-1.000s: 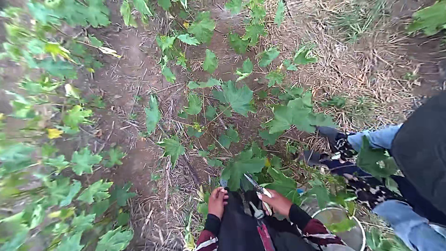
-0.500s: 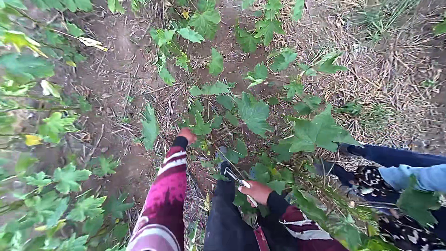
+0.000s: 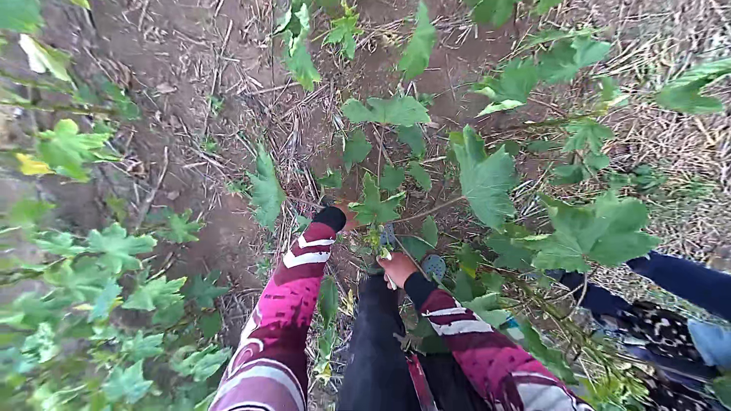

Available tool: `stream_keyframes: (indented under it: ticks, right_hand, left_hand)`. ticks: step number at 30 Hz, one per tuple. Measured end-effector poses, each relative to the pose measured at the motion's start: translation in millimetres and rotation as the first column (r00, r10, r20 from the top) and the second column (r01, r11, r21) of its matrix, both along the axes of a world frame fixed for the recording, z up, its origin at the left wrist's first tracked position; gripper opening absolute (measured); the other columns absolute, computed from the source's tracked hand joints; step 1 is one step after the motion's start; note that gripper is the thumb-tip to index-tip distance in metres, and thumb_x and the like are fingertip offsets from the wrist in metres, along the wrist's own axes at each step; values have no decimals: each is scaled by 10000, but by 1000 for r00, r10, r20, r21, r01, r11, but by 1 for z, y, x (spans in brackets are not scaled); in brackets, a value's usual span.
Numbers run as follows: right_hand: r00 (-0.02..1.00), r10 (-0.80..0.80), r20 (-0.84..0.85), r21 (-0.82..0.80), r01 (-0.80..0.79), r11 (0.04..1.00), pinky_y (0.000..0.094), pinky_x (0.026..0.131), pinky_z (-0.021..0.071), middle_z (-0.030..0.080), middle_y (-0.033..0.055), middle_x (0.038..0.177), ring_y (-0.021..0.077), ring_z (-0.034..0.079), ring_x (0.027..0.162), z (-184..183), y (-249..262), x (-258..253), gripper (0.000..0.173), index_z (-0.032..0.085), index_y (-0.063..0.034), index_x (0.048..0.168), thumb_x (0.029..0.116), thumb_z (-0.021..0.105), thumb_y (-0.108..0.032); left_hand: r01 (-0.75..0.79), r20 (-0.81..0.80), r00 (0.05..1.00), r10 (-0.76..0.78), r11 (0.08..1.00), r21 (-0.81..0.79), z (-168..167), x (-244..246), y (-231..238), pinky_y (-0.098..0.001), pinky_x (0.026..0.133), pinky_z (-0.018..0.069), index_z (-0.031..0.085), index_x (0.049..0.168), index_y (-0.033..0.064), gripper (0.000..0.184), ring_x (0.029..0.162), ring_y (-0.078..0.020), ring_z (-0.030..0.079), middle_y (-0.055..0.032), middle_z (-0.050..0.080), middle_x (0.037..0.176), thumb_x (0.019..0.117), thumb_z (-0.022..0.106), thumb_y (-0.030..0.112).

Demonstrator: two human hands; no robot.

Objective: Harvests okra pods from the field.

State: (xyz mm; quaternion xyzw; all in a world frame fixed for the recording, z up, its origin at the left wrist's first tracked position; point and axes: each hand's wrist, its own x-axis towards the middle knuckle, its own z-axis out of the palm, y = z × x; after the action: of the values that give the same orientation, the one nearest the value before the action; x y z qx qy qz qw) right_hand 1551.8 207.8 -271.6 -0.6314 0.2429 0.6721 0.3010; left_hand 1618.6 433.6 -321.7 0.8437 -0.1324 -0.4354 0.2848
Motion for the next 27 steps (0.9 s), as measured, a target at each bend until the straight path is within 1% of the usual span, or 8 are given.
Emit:
stream_keyframes:
  ticks: [1,3,9,13,18,21,24,27]
  right_hand:
    - [1000,13,5,-17,-13,1000,447,737,587,688,161,990,261,696,772,-1,2,2,512,536,-64,1399,1092,447,-464]
    - [999,39,2,-39,-39,998,451,728,587,686,168,991,267,695,764,-1,5,4,517,529,-62,1403,1087,458,-465]
    - [998,67,-7,-99,-68,993,464,745,593,684,193,1029,284,703,787,2,0,11,506,523,-46,1409,1099,453,-440]
    - [984,176,33,-93,-172,981,461,749,594,687,191,1004,280,704,774,-3,-3,21,490,533,-30,1392,1116,404,-414]
    - [938,340,68,-83,-334,939,485,798,591,695,202,1055,303,716,828,-2,0,33,500,556,-28,1376,1110,418,-428]
    - [914,399,79,-111,-389,914,521,876,568,687,206,1138,322,715,941,-1,0,37,513,571,-35,1361,1101,420,-451]
    - [869,481,115,-142,-465,874,581,991,517,673,204,1271,354,673,1158,2,-1,44,546,580,-62,1385,1082,434,-492]
    - [848,510,147,-118,-497,860,648,1029,476,664,207,1314,391,627,1247,10,-1,45,550,585,-94,1406,1057,481,-507]
  left_hand:
    - [69,-315,949,-15,984,163,35,30,-15,-624,942,507,676,1223,-34,308,1036,-417,678,-272,694,1117,1017,589,178]
    - [78,-493,868,60,964,255,54,49,-23,-647,1001,477,588,1381,35,376,1186,-436,630,-264,654,1264,1008,561,75]
    - [5,-459,885,84,982,190,47,33,-15,-645,972,489,598,1405,80,414,1161,-440,638,-261,667,1236,993,571,59]
    - [-14,-459,885,72,992,129,39,23,-19,-630,1018,470,600,1419,87,423,1195,-423,629,-250,663,1268,1000,554,50]
    - [-38,-440,894,87,992,119,22,9,-20,-634,979,494,618,1411,122,436,1166,-407,649,-228,684,1234,983,569,57]
    - [-32,-454,887,87,991,128,27,11,-21,-631,981,492,631,1387,95,403,1166,-410,648,-238,684,1225,990,565,61]
    - [-40,-443,891,95,991,131,27,12,-23,-629,969,499,643,1365,88,395,1149,-408,654,-236,690,1205,975,583,60]
    - [-100,-409,900,148,986,136,25,0,-11,-638,1046,461,632,1376,80,414,1239,-421,611,-236,655,1304,962,649,86]
